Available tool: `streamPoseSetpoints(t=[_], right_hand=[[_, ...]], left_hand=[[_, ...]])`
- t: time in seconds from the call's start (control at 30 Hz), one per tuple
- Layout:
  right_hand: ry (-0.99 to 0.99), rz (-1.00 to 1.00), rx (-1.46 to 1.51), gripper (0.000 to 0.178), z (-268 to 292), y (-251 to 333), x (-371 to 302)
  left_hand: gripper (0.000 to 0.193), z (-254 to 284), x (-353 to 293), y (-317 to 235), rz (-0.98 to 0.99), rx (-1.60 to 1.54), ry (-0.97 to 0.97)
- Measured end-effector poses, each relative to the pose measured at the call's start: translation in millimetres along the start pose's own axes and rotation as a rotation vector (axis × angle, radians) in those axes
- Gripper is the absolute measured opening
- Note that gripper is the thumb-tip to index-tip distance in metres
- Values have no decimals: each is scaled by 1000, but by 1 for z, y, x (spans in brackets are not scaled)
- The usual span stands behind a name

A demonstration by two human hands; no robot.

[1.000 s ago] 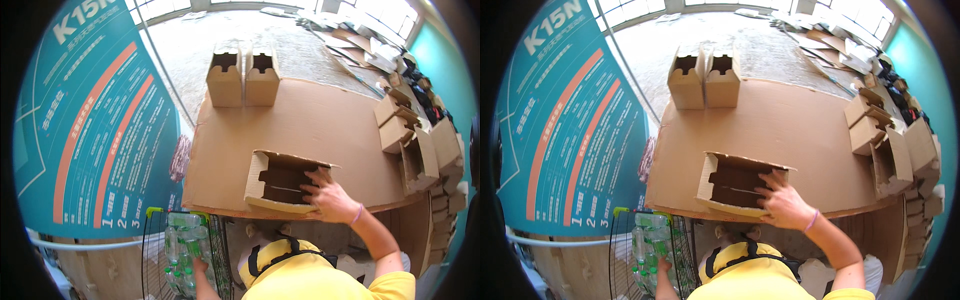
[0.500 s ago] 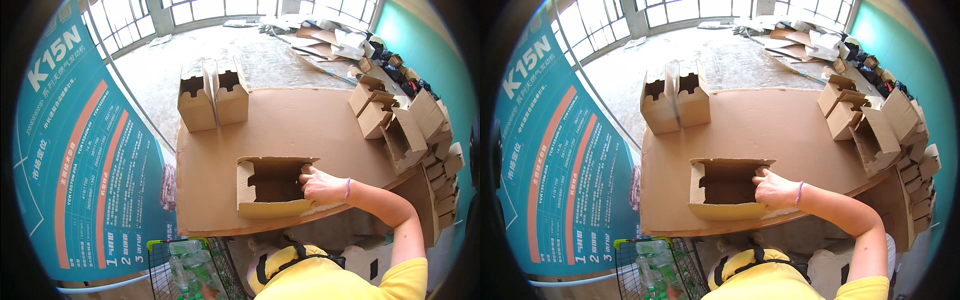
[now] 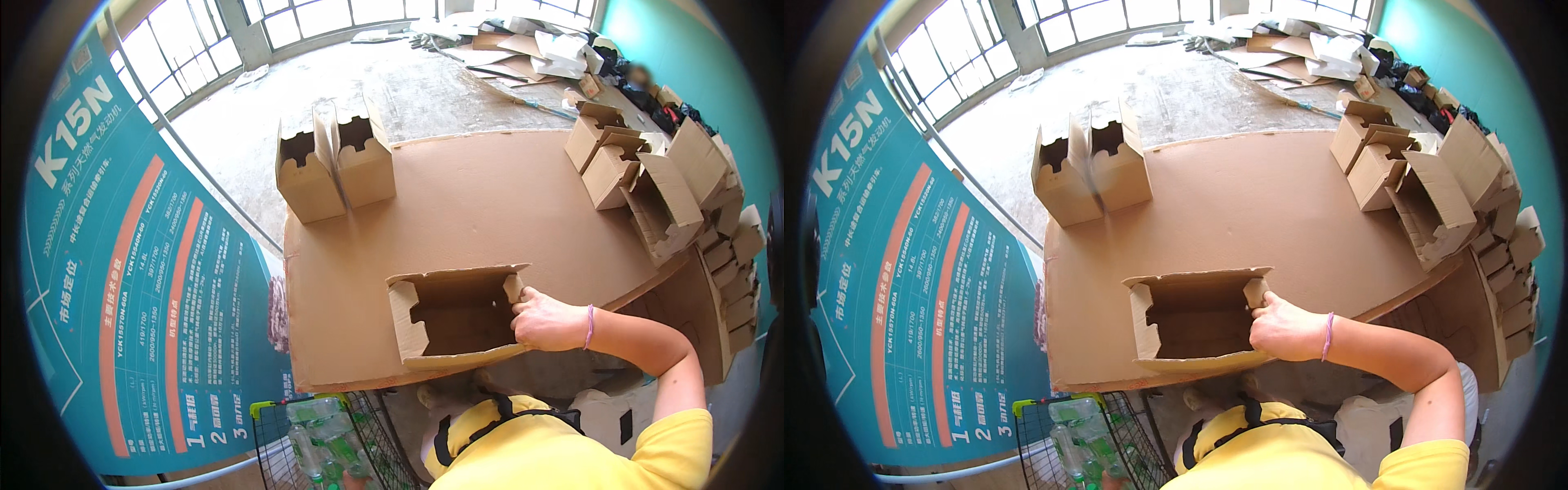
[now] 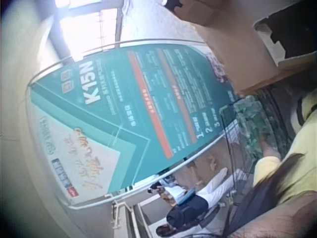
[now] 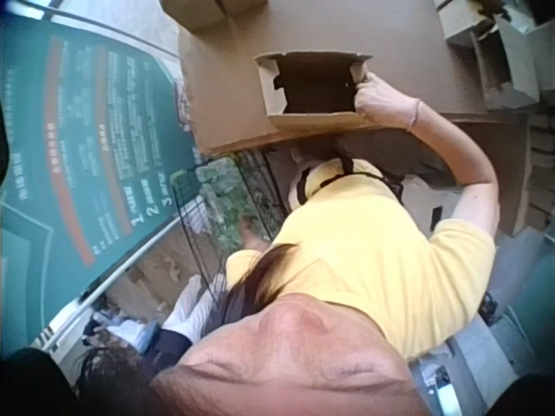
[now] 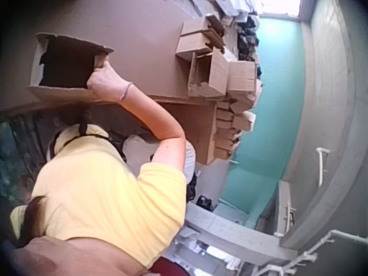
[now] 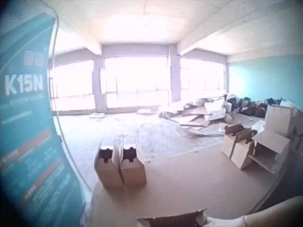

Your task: The person places plastic water bottles into individual cardboard boxes and then stacks the boxes on a table.

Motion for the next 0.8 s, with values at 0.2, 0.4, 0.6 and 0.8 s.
streamPoseSetpoints(t=[0.2, 0.4, 0.6, 0.8], right_hand=[[-112, -39, -123, 4, 14, 5, -9], [-139, -26, 14, 6, 8, -8, -19], [-202, 81, 56, 9, 10, -2, -9], [-363, 68, 192, 10, 7, -11, -18]], left_hand=[[90, 31, -37, -11, 45, -472, -237], [87, 158, -117, -62, -220, -1204, -711], [85, 338, -294, -242, -1377, -1404, -697], [69, 295, -445, -474, -1867, -712, -168]])
Point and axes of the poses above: each hand's wrist, its own x-axis towards the middle knuckle, its own z-axis out of the back of the hand, y = z × x, the point moved 6 cm from there along x, towards the middle knuckle, and after that the axes turned 14 degrees about x, right-handed, at the moved point
